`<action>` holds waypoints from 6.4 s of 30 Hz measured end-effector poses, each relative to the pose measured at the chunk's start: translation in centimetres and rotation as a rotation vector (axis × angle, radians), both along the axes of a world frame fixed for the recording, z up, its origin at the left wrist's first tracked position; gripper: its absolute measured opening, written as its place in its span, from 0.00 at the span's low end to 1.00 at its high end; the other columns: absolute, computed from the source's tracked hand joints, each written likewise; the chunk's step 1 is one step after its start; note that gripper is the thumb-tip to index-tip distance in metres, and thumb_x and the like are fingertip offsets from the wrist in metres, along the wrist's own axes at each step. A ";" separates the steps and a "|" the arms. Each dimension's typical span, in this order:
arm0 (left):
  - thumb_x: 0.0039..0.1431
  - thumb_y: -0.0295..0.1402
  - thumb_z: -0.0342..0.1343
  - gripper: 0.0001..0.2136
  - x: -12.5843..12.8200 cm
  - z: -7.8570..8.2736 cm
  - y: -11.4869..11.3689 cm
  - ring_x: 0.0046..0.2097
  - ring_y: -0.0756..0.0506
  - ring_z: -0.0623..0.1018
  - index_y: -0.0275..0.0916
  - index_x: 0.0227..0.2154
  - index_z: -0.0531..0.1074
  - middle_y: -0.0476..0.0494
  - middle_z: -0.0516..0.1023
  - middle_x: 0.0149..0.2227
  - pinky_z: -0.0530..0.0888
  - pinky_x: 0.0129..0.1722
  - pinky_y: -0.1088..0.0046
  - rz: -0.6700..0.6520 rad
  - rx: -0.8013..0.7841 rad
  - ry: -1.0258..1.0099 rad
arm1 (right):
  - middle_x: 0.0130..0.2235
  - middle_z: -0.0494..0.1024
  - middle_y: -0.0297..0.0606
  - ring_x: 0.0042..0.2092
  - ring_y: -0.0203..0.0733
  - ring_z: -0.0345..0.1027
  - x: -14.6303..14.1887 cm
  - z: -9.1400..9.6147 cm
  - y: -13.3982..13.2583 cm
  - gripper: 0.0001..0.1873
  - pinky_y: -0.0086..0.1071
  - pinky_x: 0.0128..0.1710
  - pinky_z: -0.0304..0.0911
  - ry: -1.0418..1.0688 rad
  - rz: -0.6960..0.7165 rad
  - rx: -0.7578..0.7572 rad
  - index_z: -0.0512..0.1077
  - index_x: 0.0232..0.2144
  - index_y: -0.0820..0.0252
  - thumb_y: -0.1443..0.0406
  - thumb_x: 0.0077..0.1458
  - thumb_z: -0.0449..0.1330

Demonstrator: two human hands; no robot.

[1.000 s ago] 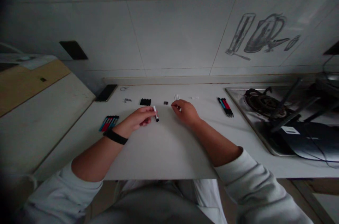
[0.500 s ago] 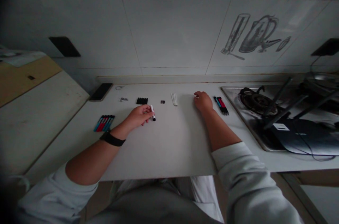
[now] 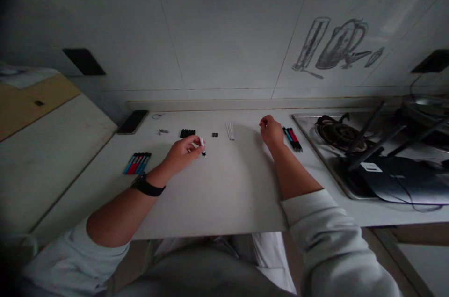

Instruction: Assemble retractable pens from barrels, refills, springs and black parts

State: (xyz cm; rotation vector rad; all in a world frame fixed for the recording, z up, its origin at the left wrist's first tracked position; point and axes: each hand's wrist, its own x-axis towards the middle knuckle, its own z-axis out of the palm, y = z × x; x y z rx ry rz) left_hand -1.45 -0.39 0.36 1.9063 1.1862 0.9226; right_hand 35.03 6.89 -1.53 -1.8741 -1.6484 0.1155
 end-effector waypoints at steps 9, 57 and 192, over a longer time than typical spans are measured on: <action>0.67 0.32 0.57 0.08 -0.1 0.5 -0.3 0.38 0.47 0.75 0.41 0.45 0.78 0.42 0.79 0.43 0.72 0.43 0.68 -0.017 0.323 0.241 | 0.38 0.81 0.40 0.32 0.39 0.71 -8.1 1.5 -4.1 0.14 0.33 0.34 0.66 0.350 0.497 0.109 0.77 0.44 0.56 0.55 0.62 0.61; 0.68 0.34 0.57 0.11 -2.9 1.1 1.6 0.45 0.41 0.78 0.39 0.50 0.75 0.39 0.80 0.43 0.71 0.52 0.63 0.232 0.418 0.345 | 0.33 0.74 0.32 0.33 0.37 0.67 -12.4 1.1 -7.1 0.19 0.32 0.34 0.64 0.742 0.762 -0.121 0.71 0.47 0.56 0.52 0.59 0.64; 0.65 0.48 0.58 0.16 -1.0 -2.5 2.6 0.33 0.48 0.73 0.38 0.36 0.77 0.45 0.79 0.34 0.67 0.32 0.72 -0.066 -0.195 -0.141 | 0.41 0.83 0.40 0.38 0.42 0.78 -13.6 -1.2 -5.9 0.08 0.36 0.40 0.74 0.333 0.732 0.297 0.79 0.45 0.54 0.62 0.65 0.62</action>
